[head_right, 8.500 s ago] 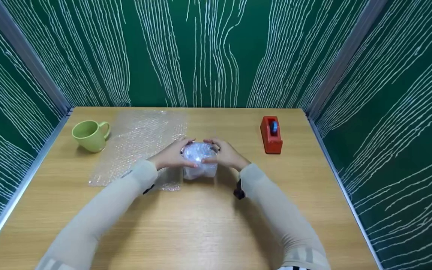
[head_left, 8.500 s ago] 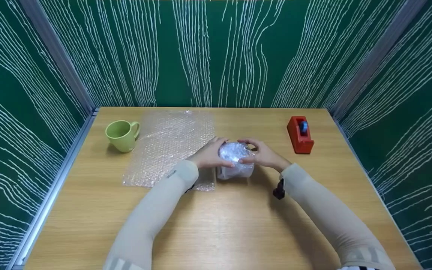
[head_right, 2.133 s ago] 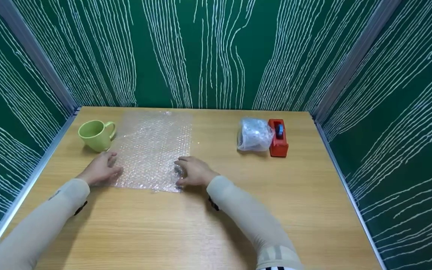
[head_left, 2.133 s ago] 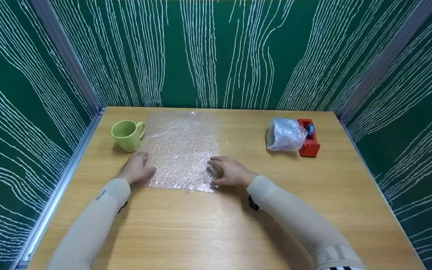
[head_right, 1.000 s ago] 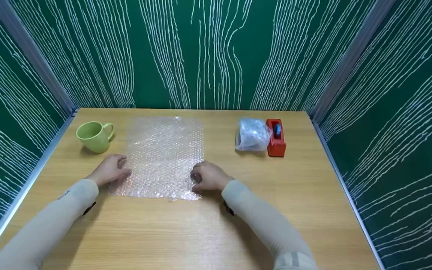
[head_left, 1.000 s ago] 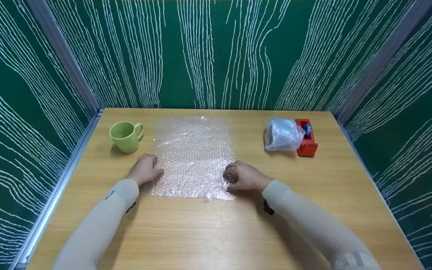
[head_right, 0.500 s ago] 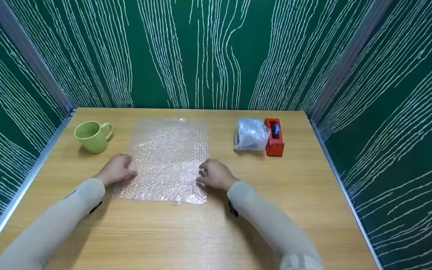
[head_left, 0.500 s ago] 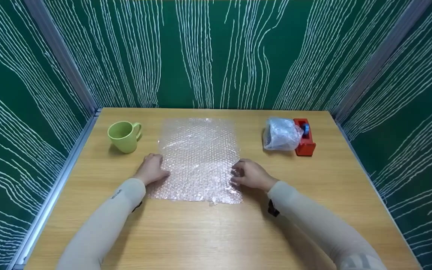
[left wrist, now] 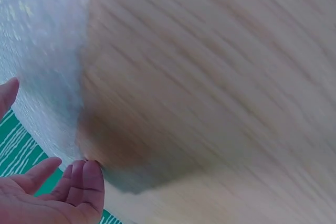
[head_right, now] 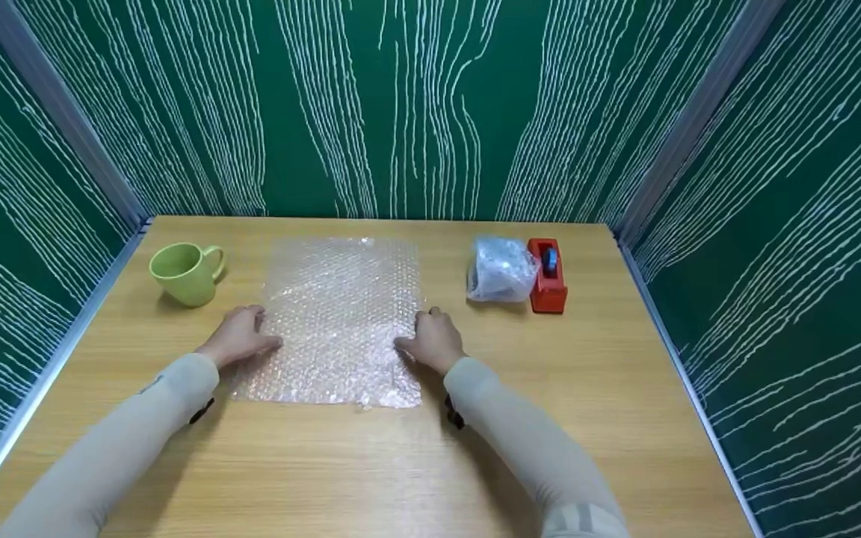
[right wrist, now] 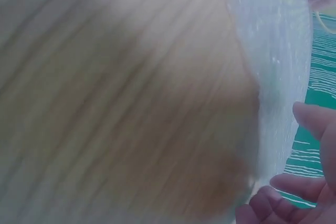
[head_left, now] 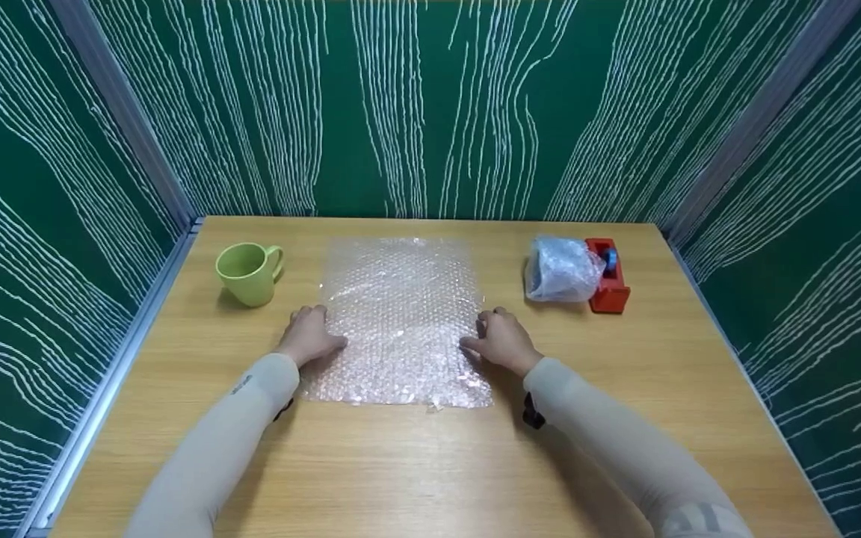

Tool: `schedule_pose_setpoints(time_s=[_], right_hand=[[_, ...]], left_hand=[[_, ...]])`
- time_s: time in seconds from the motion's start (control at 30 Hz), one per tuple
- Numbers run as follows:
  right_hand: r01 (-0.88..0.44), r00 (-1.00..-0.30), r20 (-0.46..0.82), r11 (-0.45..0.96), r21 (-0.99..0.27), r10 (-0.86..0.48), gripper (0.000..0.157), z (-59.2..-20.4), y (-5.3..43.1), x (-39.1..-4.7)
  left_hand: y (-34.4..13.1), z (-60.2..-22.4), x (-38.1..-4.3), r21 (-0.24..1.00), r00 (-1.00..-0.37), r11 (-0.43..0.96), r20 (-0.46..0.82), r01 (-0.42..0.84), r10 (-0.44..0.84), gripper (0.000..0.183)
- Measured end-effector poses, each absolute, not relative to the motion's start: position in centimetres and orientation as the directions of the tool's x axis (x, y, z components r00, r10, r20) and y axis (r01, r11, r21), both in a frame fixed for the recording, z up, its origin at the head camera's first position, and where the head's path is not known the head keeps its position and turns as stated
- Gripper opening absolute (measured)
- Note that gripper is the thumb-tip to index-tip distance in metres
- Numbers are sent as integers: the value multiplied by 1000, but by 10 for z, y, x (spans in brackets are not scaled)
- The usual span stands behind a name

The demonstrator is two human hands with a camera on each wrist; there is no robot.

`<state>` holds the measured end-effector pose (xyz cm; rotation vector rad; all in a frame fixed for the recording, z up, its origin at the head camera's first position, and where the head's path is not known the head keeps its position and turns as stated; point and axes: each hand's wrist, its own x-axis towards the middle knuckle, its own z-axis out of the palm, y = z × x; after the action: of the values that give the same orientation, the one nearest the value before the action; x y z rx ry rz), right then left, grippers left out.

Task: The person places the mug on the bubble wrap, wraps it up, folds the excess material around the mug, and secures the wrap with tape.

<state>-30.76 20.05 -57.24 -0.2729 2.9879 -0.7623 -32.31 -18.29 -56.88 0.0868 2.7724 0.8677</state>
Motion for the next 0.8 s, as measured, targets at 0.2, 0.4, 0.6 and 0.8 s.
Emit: schedule_pose_setpoints(time_s=[0.2,0.4,0.6,0.8], right_hand=[[-201,-974,-12,887,-415,-227,52,-576,204,-305],[-242,-965,0,891,-384,-262,45,-574,214,-303],[-305,-943,-19,884,-355,-333,47,-570,228,-300],[-299,-938,-43,867,-398,-343,43,-569,242,-296]], left_hand=[[-177,-571,-323,585,-971,811,-200,-11,130,80],[-171,-572,-322,601,-968,799,-212,-18,137,78],[-165,-573,-316,596,-970,802,-167,43,176,75],[-158,-573,-307,588,-966,807,-165,64,197,68]])
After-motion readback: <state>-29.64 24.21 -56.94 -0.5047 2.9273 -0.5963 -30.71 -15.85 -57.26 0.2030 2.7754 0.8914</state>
